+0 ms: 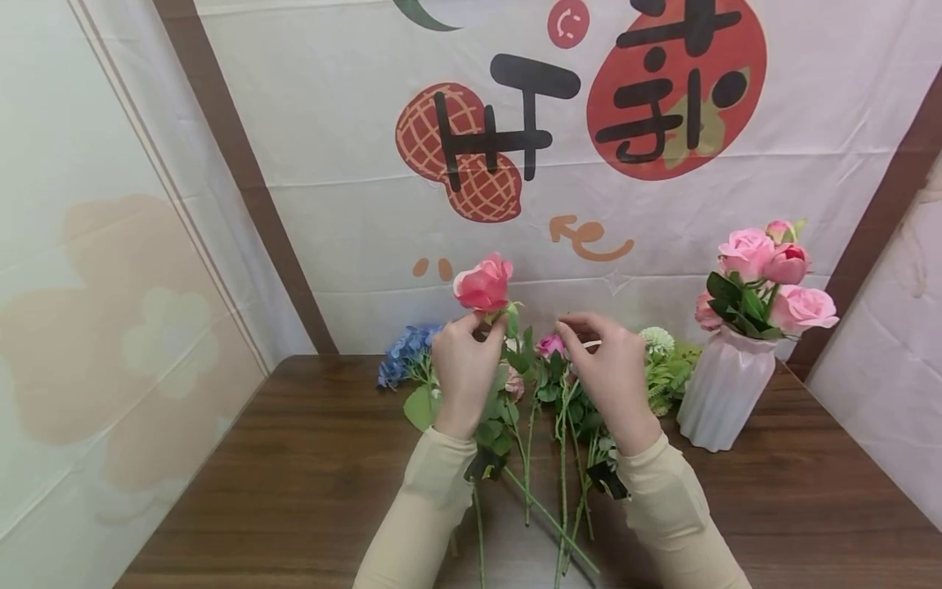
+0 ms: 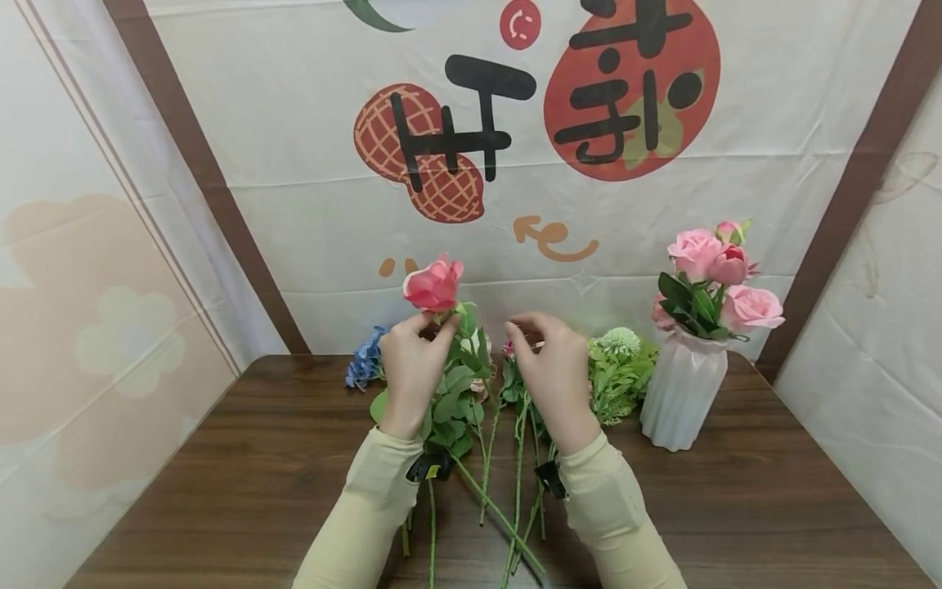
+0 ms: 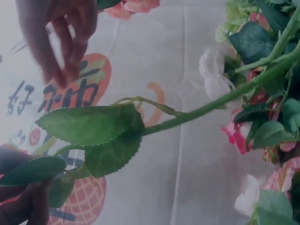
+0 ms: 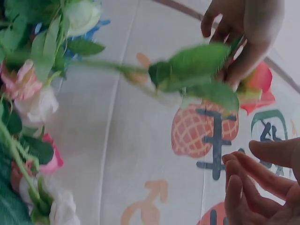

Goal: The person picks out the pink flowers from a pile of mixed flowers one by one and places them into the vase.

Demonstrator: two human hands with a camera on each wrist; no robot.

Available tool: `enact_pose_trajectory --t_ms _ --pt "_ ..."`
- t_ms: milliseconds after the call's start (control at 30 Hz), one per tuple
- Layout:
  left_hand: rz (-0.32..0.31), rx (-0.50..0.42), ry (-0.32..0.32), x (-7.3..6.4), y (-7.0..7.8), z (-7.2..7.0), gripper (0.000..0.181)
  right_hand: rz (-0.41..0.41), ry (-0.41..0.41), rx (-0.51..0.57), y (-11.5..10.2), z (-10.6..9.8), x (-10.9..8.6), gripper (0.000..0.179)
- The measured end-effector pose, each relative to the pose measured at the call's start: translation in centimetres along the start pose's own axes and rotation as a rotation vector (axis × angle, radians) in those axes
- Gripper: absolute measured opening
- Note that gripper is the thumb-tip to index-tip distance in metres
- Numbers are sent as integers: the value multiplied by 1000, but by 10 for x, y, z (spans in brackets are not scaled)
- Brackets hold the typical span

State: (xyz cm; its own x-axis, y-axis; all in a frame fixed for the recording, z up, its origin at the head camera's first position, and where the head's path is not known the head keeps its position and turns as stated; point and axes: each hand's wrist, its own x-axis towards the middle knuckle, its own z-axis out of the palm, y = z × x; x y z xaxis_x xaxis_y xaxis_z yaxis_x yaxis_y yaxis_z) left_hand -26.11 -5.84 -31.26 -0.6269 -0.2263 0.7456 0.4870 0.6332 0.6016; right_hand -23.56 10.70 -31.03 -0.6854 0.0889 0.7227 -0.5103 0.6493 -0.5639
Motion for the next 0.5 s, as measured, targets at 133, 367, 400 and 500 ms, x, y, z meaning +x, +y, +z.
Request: enact_pose_trajectory --t_ms 133,367,400,500 --pt "3 -68 22 -1 2 0 16 -78 6 51 -5 5 -3 16" --pt "0 -174 29 -3 5 -1 15 -71 -43 111 -5 11 -3 18" --pt "-4 -188 26 -3 6 -1 15 -54 -64 127 -5 11 -3 18" --pt "-16 -213 25 -4 8 -2 14 -13 -121 164 -3 12 -3 20"
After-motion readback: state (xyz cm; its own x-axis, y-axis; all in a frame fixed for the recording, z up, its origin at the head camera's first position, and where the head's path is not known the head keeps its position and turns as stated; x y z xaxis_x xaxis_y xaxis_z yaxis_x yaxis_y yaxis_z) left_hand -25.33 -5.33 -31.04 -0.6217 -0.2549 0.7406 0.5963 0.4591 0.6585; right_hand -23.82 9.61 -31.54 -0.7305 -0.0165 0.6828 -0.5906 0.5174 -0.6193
